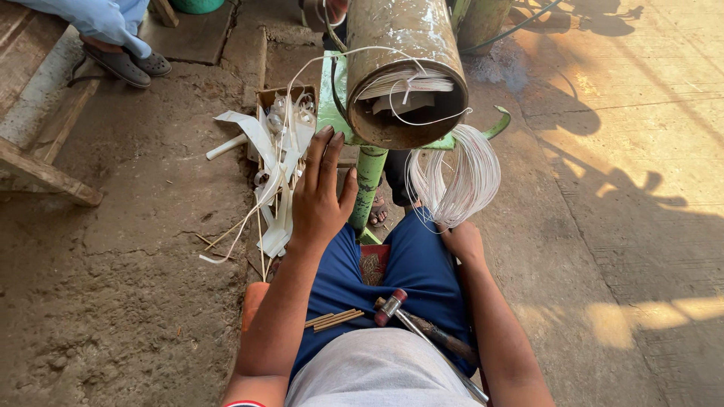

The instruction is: The person winds white wire onto a cylindrical metal drum using a hammer to secure the wire. They repeatedly feed the wire into the drum, tap it with a hammer, and adjust the coil with their hands.

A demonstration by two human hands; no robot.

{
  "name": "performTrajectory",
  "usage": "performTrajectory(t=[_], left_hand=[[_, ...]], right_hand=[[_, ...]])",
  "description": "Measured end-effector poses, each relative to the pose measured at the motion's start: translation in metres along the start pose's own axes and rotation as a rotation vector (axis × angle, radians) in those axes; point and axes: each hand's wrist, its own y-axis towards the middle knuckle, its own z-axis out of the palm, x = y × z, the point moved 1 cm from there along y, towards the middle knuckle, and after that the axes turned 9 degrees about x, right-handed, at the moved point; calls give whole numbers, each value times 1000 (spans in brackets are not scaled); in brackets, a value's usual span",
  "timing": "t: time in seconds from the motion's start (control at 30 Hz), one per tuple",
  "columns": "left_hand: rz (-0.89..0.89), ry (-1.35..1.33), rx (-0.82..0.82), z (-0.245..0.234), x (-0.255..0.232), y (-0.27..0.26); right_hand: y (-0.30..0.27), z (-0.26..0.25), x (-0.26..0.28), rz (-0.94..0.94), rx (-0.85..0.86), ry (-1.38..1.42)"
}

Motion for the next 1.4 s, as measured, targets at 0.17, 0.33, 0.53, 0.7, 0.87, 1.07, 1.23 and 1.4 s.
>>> performTrajectory(t=[0.17, 0.33, 0.53, 0.7, 0.87, 1.07, 1.23, 1.4], left_hand=[[3, 15, 3, 7, 4, -1], [4, 27, 8, 8, 6, -2], [-2, 23, 13, 8, 6, -2], [4, 14, 8, 8, 6, -3], [9, 22, -5, 6, 4, -2], [4, 27, 8, 6, 5, -2], [-1, 20, 23, 8, 6, -4], [12, 28, 3, 8, 7, -5]], right_hand=[[-4, -4, 3, 34, 32, -22], [-3, -7, 9, 39, 40, -29], [-5, -7, 8, 23, 19, -20], [-5, -7, 9, 27, 23, -14], [-5, -7, 8, 24, 30, -9], [-4, -9, 13, 47, 39, -17], [-6, -12, 14, 94, 63, -14], [-8, -11, 15, 78, 48, -18]])
